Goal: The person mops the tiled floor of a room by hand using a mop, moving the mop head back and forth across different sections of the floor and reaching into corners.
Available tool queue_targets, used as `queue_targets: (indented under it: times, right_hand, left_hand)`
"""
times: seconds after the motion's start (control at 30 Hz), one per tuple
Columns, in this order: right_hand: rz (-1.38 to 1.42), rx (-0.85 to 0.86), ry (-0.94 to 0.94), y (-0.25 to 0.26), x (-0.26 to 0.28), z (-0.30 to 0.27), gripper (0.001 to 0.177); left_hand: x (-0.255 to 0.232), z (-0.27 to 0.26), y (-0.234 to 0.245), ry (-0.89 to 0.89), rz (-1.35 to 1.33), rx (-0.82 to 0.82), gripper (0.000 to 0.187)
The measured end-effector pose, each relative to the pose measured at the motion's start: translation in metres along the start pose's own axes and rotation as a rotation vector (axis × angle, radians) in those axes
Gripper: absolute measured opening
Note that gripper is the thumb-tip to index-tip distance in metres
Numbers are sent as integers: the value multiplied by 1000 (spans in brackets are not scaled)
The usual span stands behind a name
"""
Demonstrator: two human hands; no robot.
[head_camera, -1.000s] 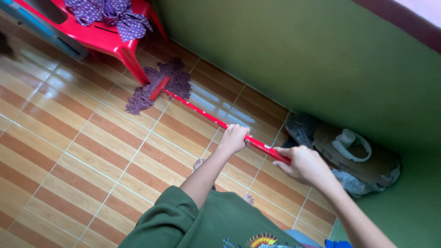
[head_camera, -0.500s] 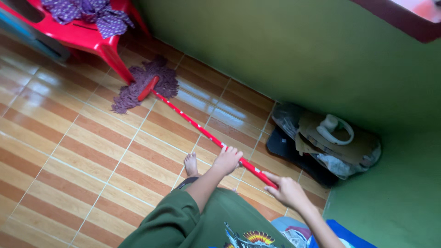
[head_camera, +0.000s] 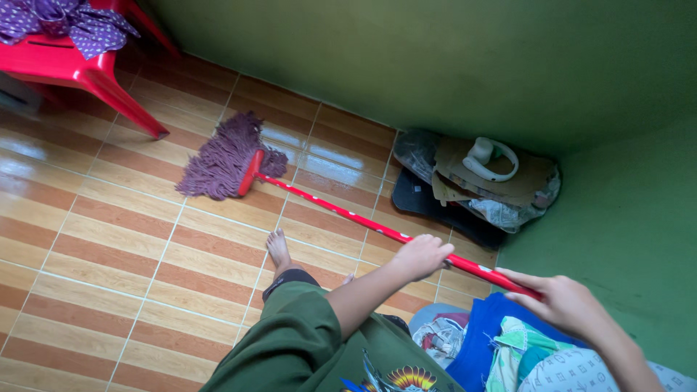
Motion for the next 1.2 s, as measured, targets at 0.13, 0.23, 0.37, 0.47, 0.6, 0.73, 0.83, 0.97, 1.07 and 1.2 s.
queue_targets:
  times: [0.13,0.23,0.37,0.47,0.6,0.73,0.83,0.97,1.07,1.2]
  right_hand:
    - [-48,7,-72,30,-6,12,51]
    - [-107,-70,-26,71,17,42,48]
    - [-92,-141,88,126,77,99,45]
    - [-63,-203,275,152,156,150,45]
    - [-98,-185,472,139,290,215,44]
    - [-65,-288,632,141,359,225,43]
    - [-104,-267,599,132,353,234,43]
    - [-12,-249,603,89,331,227,46]
    - [13,-73,477,15,309,209,59]
    - [135,-52,447,-39,289,161,59]
  left_hand:
    - [-8,14,27,53,24,-29,32]
    - [21,23,62,77,31,-109,28]
    - [93,39,112,109,41,-185,22]
    - [172,29,153,169,51,-184,18]
    - [291,-42,220,335,78,-117,22]
    - [322,-95,262,343,160,-144,20]
    - [330,-96,247,377,142,-145,20]
    - [331,-97,186,453,151,-131,21]
    - [314,-125,132,494,146,-21,30]
    - [300,-177,100,759,111,27,36]
Point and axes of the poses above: each hand's wrist, its own z-axis towards the middle knuckle, its own y-axis out of the back of the hand, x = y × z, the point moved 10 cm from there along z, towards the middle knuckle, and after that the axes turned 7 degrees about y, right-handed, at the moved point
